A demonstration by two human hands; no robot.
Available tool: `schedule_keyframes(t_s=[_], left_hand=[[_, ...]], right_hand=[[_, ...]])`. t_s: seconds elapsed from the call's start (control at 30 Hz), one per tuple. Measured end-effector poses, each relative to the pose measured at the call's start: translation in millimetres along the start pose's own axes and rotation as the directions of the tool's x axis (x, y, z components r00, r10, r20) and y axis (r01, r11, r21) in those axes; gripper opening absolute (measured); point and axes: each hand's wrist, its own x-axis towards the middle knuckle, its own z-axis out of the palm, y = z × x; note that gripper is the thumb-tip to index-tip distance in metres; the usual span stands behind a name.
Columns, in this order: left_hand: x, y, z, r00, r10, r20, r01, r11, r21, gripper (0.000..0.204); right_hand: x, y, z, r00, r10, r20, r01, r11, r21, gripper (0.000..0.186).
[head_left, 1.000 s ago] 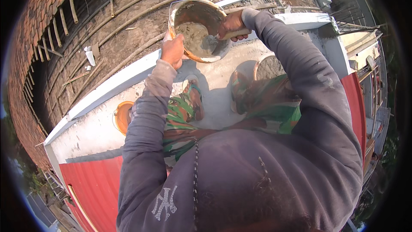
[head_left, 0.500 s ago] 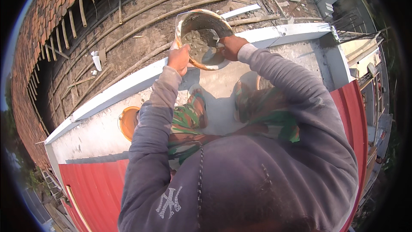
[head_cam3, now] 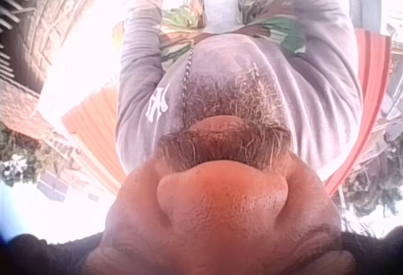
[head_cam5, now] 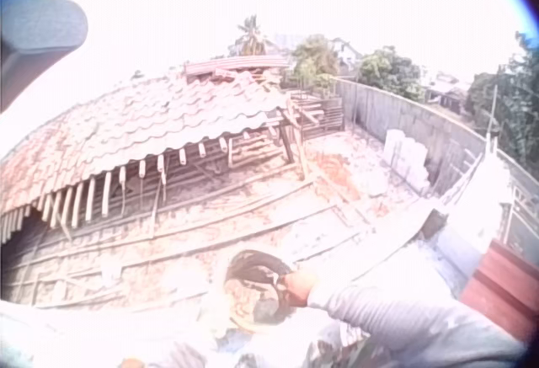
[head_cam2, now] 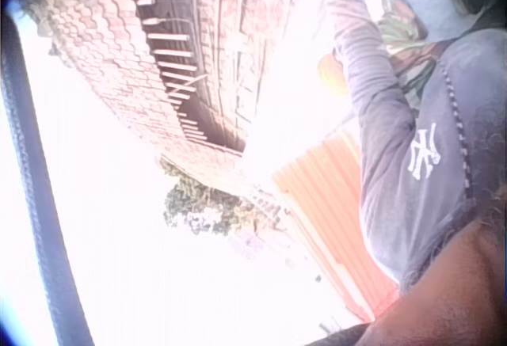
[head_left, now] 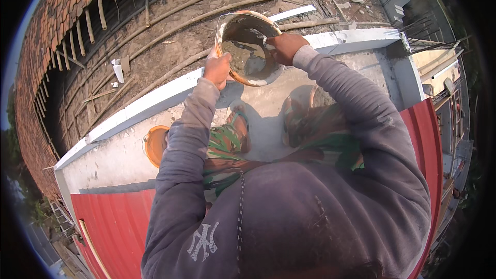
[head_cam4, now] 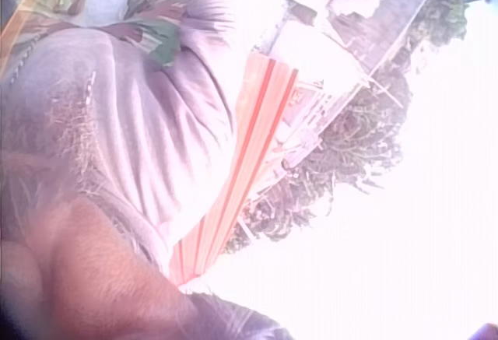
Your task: The person applies cement from a bucket onto a white concrete ledge using a trowel. The person smooths the cement along the edge while working on a roof.
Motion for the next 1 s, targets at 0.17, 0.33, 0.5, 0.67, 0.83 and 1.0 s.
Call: schedule_keyframes(t_s=[0.17,0.33,0.5,0.67,0.83,1.0], left_hand=[[-2.2,-0.7,2.0,0.997,0.073,-0.022,-0.074,0.996,-0.052,0.038],[5.0,-12.8,-16.1,0.999,-0.011,-0.05,0.011,1.0,-0.009,0.035],[3.1,-7.5,-9.4,0.998,-0.005,-0.057,0.012,0.993,0.117,0.038],[-8.1,6.0,13.6,0.997,0.078,-0.03,-0.078,0.997,-0.008,0.046],[-4.1,5.8,2.9,1.0,-0.011,-0.027,0.012,1.0,0.015,0.054],[-7.6,8.2,12.2,1.0,0.02,-0.002,-0.02,0.998,0.053,0.055]], right_hand=[[-14.7,-20.8,11.6,0.989,-0.145,0.034,0.144,0.989,0.036,0.044],[-30.6,-13.6,-0.6,0.966,-0.239,0.098,0.247,0.965,-0.087,0.041],[-16.2,11.8,-10.2,0.987,-0.024,-0.162,0.019,0.999,-0.031,0.035],[-12.6,-2.8,5.9,0.999,-0.007,0.053,0.012,0.996,-0.089,0.031],[-32.7,-15.1,4.0,0.989,-0.098,0.109,0.087,0.992,0.095,0.035],[-31.9,-18.2,7.7,0.979,-0.168,0.115,0.132,0.953,0.272,0.04]])
